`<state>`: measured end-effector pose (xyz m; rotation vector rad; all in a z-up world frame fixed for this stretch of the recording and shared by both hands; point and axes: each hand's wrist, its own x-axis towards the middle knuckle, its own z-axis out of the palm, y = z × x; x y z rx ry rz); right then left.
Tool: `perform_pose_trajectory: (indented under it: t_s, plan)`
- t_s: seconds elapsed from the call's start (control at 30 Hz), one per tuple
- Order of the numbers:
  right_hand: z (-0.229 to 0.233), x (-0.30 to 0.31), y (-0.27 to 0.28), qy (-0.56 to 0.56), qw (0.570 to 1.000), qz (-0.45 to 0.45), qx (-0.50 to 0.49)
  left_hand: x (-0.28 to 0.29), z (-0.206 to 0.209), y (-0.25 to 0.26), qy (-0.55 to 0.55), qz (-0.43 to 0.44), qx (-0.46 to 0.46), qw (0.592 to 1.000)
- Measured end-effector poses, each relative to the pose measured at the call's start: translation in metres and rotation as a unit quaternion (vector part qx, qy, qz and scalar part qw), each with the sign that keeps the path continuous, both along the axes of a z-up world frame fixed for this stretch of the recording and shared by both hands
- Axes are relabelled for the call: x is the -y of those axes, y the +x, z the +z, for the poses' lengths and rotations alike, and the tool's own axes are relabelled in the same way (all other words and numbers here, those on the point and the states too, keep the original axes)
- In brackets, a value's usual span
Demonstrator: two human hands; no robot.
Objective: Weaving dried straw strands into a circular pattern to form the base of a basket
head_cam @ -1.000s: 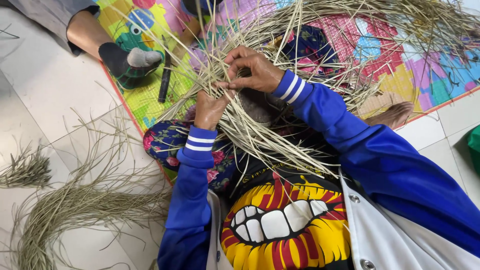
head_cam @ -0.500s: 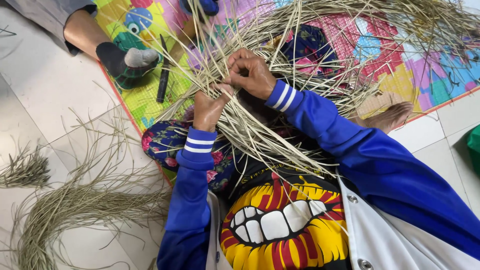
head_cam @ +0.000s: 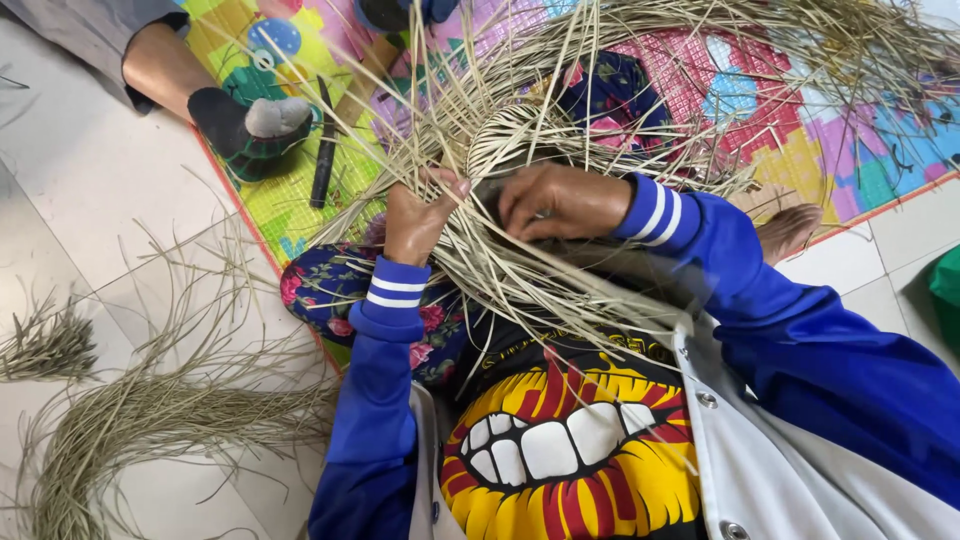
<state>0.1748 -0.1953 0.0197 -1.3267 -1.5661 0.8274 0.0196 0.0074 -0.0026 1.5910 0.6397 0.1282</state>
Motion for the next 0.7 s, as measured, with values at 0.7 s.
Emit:
perform_pose_trajectory:
  t_s: [0.7]
  plan:
    - [0.018,0.034,-0.016,-0.15,0.953,0.047,-0.26,-0.119,0.016,-0.061,-0.219,0.164,0.004,0.962]
